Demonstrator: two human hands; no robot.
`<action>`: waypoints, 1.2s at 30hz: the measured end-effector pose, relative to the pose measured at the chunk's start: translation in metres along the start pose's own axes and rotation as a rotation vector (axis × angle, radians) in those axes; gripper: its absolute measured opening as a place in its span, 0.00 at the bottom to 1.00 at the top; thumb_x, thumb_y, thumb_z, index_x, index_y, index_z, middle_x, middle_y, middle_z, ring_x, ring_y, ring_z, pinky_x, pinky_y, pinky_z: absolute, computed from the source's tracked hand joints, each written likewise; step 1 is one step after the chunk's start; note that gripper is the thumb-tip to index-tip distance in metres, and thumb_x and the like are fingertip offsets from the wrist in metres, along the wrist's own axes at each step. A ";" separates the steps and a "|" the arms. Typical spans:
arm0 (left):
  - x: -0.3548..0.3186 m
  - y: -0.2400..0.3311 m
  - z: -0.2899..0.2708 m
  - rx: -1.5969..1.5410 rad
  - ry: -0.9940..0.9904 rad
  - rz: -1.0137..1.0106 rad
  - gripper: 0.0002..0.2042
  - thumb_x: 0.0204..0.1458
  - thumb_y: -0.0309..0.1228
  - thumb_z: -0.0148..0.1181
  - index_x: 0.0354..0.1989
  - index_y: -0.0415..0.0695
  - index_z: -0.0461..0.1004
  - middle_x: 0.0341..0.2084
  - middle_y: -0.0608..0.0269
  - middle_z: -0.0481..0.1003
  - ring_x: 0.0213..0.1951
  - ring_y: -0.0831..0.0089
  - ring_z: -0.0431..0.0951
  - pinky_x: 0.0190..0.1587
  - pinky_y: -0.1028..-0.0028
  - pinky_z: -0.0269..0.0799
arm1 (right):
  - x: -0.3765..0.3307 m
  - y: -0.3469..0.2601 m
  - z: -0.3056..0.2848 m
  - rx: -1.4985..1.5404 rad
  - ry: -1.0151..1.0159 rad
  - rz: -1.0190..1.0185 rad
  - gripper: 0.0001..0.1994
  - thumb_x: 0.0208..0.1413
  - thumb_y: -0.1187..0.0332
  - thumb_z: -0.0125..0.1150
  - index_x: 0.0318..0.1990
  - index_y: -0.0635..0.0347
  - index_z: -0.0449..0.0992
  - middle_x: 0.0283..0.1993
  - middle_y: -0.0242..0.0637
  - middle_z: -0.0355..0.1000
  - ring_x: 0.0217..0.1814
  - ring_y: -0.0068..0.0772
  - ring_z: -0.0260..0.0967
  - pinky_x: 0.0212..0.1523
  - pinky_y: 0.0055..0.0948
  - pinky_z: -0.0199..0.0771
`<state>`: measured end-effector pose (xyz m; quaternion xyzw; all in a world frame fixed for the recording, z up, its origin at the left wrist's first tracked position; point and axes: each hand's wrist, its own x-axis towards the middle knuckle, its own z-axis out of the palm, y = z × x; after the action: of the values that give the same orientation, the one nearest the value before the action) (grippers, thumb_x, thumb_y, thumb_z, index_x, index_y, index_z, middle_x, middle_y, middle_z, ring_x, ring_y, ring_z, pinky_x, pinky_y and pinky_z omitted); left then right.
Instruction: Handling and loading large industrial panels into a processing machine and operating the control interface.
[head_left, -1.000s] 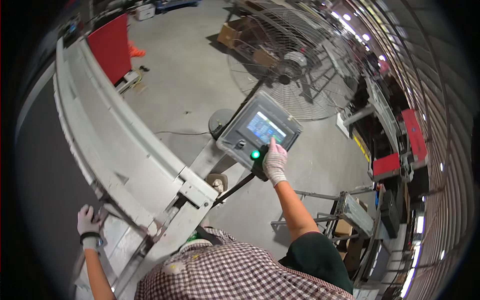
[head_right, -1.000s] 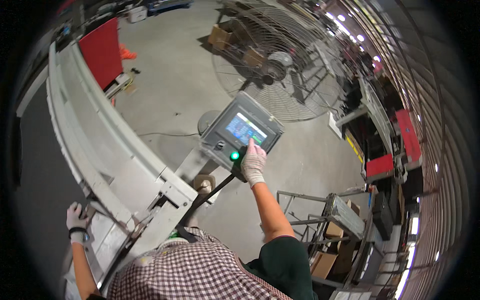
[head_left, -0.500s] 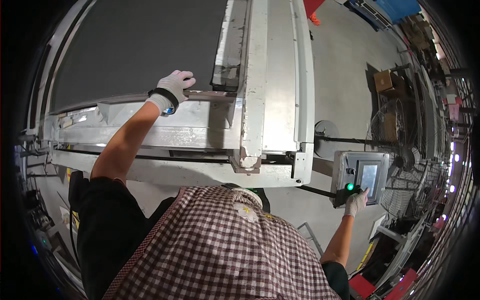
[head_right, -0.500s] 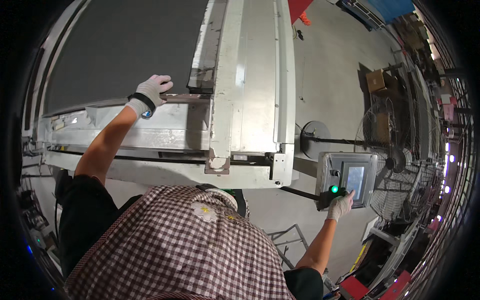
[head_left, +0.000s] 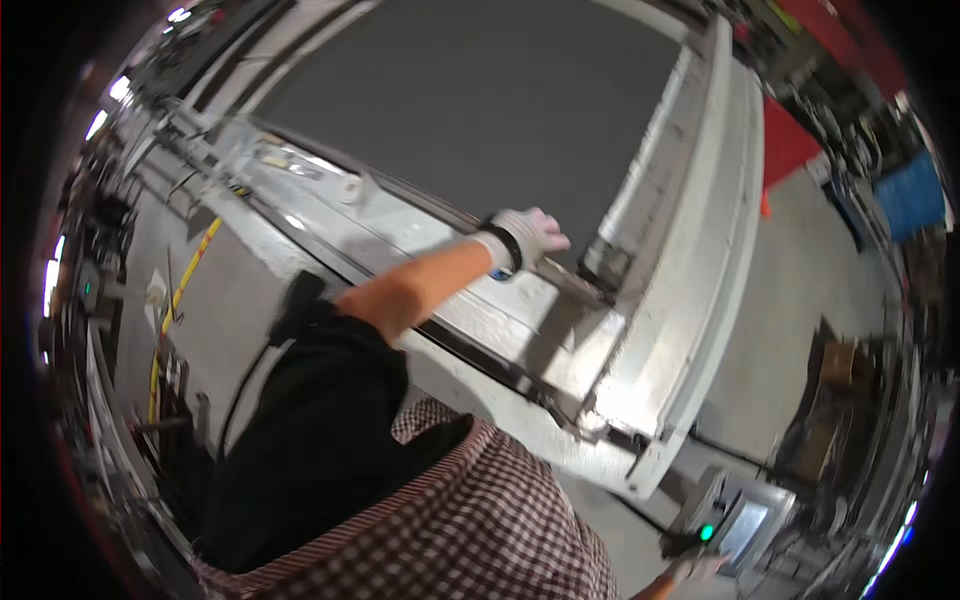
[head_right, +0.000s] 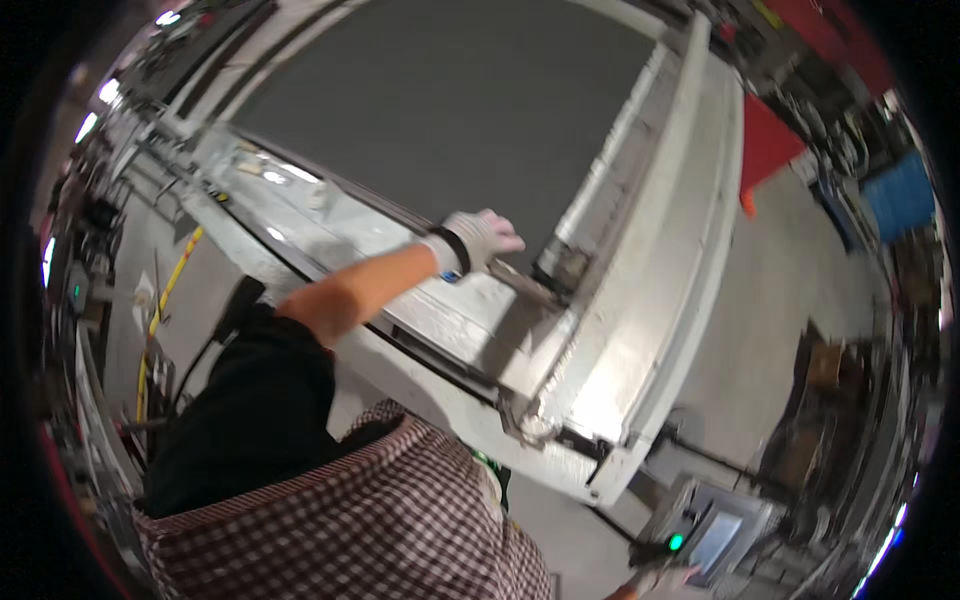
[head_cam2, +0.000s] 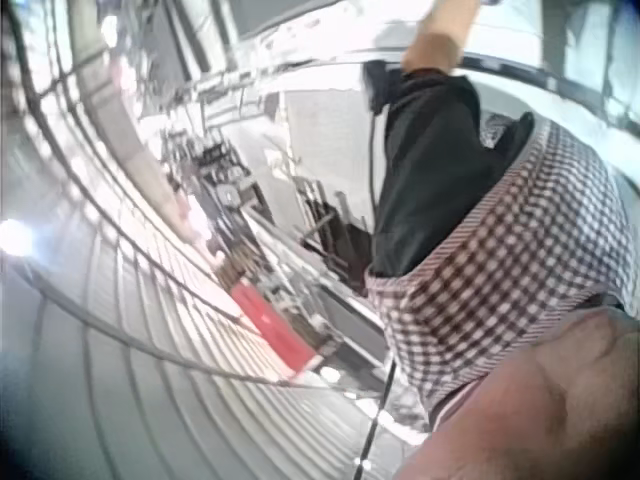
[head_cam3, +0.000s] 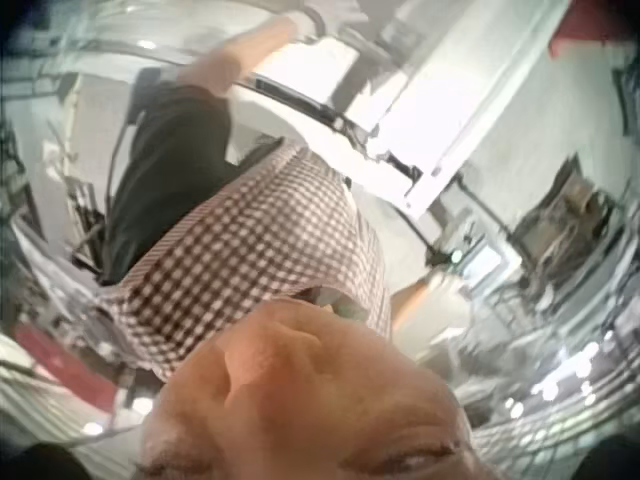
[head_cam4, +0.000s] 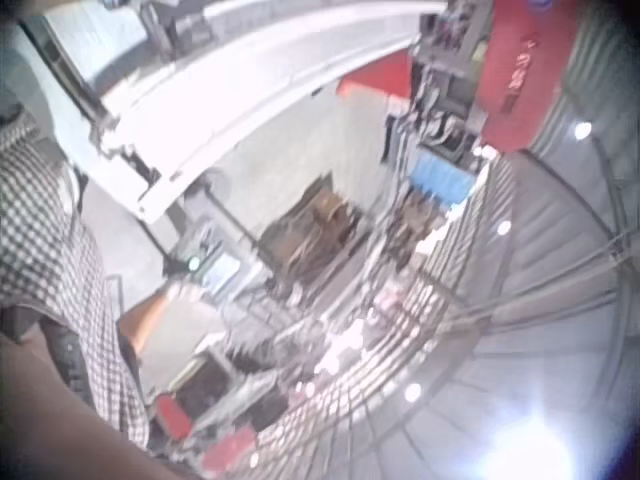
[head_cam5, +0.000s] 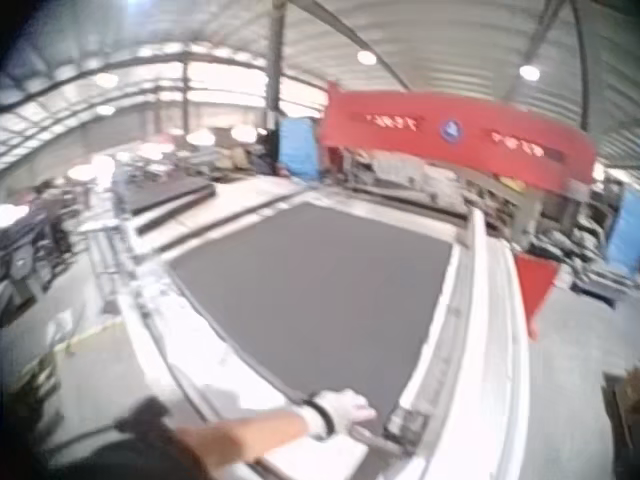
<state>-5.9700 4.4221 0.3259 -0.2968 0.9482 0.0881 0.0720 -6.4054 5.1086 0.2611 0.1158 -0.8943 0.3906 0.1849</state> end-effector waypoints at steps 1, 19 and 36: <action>-0.006 0.000 -0.002 0.037 -0.041 -0.025 0.25 0.46 0.36 0.63 0.56 0.64 0.69 0.54 0.65 0.66 0.54 0.61 0.68 0.51 0.60 0.74 | -0.007 -0.013 -0.002 -0.148 -0.008 0.081 0.29 0.47 0.64 0.60 0.58 0.66 0.67 0.39 0.50 0.75 0.42 0.53 0.72 0.41 0.44 0.73; -0.012 -0.036 0.004 -0.045 0.114 0.083 0.31 0.37 0.37 0.69 0.57 0.57 0.71 0.62 0.66 0.65 0.59 0.54 0.65 0.60 0.61 0.66 | -0.023 -0.117 0.003 -0.735 0.039 -0.041 0.28 0.47 0.59 0.61 0.57 0.59 0.68 0.40 0.46 0.74 0.40 0.53 0.72 0.41 0.44 0.72; 0.015 -0.058 0.043 0.055 0.002 0.004 0.45 0.31 0.21 0.69 0.65 0.54 0.62 0.65 0.65 0.59 0.60 0.56 0.63 0.63 0.64 0.62 | 0.009 -0.062 0.001 -0.548 0.097 -0.188 0.30 0.47 0.73 0.57 0.62 0.59 0.61 0.45 0.42 0.72 0.52 0.46 0.67 0.57 0.46 0.62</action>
<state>-5.9456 4.3761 0.2738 -0.2927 0.9510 0.0617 0.0788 -6.3917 5.0652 0.3048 0.1253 -0.9420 0.1207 0.2871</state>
